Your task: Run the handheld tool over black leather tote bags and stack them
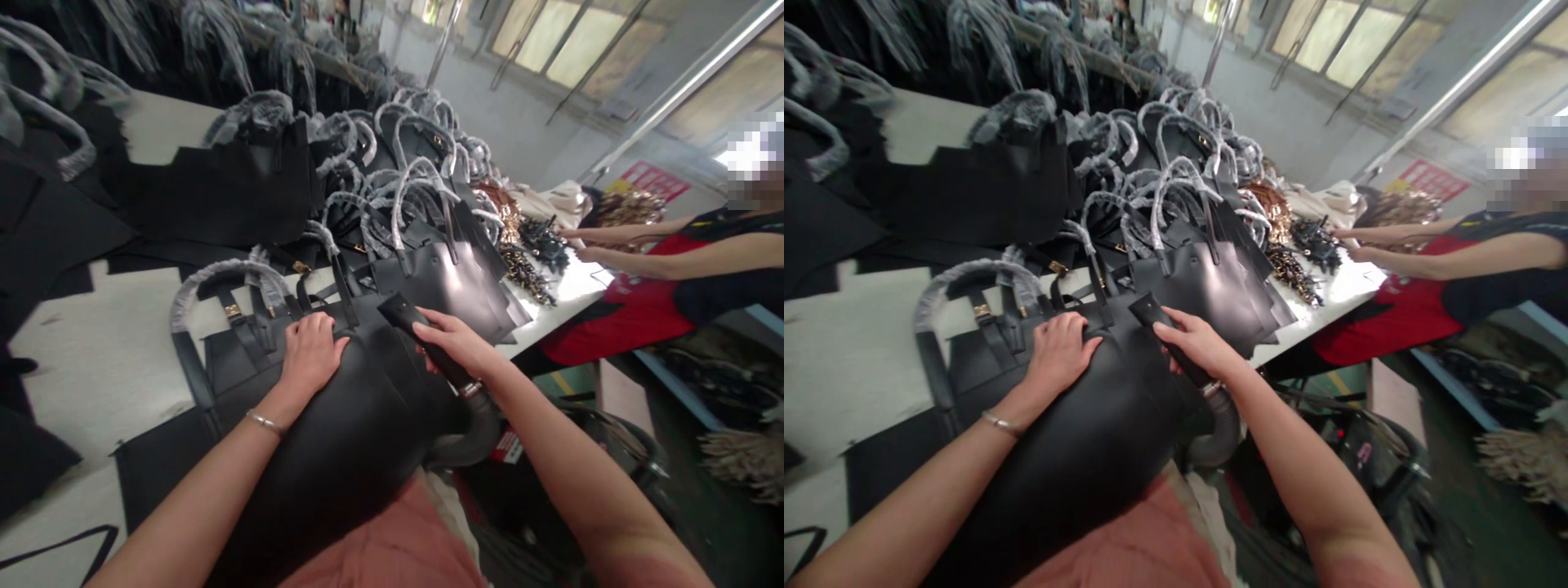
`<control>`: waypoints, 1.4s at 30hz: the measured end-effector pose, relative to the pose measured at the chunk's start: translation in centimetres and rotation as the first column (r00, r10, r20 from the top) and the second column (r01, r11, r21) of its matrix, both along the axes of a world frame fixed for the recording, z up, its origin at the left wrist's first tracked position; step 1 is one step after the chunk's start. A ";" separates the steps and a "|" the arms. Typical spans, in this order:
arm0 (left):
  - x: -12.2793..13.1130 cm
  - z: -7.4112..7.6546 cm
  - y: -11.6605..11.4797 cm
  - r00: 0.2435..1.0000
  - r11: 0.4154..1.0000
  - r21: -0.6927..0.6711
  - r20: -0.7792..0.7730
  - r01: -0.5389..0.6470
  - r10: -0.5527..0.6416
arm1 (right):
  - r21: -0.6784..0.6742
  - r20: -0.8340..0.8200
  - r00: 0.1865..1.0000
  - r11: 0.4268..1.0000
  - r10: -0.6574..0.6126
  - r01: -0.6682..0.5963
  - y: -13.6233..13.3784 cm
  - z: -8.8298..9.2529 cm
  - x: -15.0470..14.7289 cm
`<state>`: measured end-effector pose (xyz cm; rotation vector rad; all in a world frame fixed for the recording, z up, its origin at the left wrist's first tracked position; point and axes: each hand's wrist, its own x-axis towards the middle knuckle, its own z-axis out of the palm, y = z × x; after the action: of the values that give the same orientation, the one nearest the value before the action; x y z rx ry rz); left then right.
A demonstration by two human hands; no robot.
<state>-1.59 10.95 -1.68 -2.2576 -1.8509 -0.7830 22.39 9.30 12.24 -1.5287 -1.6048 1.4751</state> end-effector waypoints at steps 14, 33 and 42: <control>0.7 2.7 3.6 0.996 0.998 0.029 -0.073 -0.048 0.050 | -0.258 -0.006 0.980 0.947 -0.198 0.190 -13.9 -3.7 8.3; 8.5 -0.3 -4.0 0.899 0.890 -0.132 0.091 0.437 -0.428 | -0.197 -0.075 0.971 0.958 -0.226 0.207 -12.4 -3.8 8.5; 8.4 -0.3 -3.9 0.887 0.875 -0.148 0.063 0.461 -0.457 | -0.423 -0.160 0.977 0.904 -0.144 0.064 -11.5 -4.9 7.9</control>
<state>6.81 7.06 -1.96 -2.8577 -1.4365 -0.7423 30.33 -2.17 7.30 -1.6047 -1.1262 1.9249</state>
